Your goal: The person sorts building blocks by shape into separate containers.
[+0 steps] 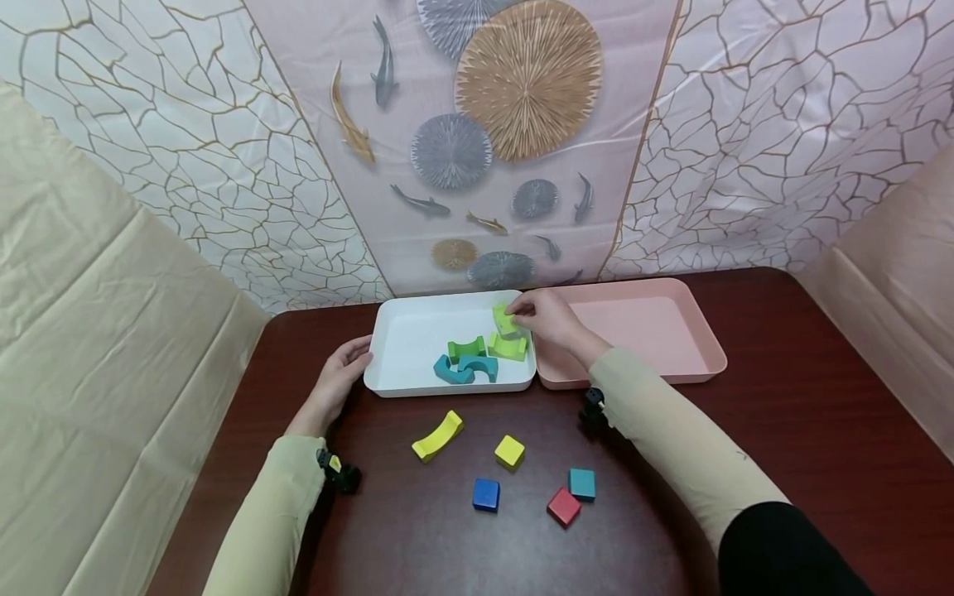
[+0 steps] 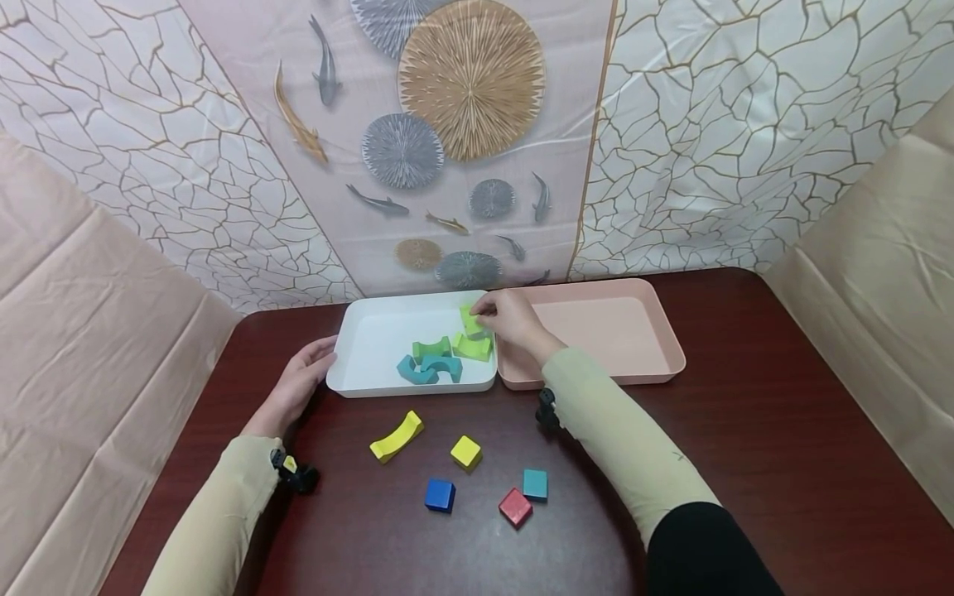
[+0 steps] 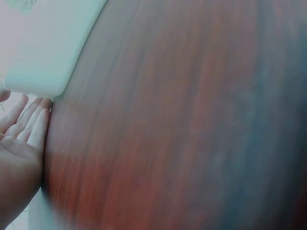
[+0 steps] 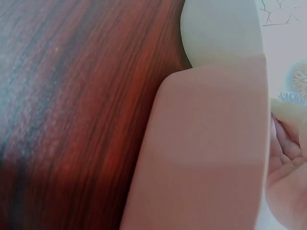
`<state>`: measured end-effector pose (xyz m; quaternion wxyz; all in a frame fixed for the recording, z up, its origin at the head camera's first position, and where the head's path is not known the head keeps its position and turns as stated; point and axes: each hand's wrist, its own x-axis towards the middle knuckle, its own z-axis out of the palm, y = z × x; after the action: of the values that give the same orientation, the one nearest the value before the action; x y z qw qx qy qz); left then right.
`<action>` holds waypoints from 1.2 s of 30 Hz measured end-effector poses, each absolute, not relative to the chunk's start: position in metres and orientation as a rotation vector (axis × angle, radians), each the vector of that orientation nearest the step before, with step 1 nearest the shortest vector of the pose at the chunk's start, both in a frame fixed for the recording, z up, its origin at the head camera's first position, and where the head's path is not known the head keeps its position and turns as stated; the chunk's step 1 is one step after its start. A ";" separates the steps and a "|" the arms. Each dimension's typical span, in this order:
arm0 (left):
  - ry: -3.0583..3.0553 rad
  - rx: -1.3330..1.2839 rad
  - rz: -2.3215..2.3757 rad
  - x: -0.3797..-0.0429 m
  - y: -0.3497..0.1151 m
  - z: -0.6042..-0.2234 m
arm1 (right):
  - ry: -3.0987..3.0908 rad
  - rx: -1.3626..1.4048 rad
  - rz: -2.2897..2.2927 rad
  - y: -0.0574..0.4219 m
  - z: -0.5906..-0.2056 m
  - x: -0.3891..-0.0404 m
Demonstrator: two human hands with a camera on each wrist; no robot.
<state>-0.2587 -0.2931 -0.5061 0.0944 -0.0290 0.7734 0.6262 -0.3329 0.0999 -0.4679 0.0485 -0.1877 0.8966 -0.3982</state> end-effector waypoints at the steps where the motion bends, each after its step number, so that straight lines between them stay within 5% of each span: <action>1: 2.296 -0.084 1.855 -0.259 -0.293 -0.506 | 2.733 -0.561 -1.213 0.099 -0.467 -0.333; 36: 2.311 -0.073 1.855 -0.259 -0.292 -0.508 | 2.729 -0.587 -1.273 0.102 -0.472 -0.329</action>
<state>-0.2594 -0.2917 -0.5084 0.0887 -0.0246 0.7766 0.6232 -0.3291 0.1019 -0.4719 0.0369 -0.1912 0.8889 -0.4146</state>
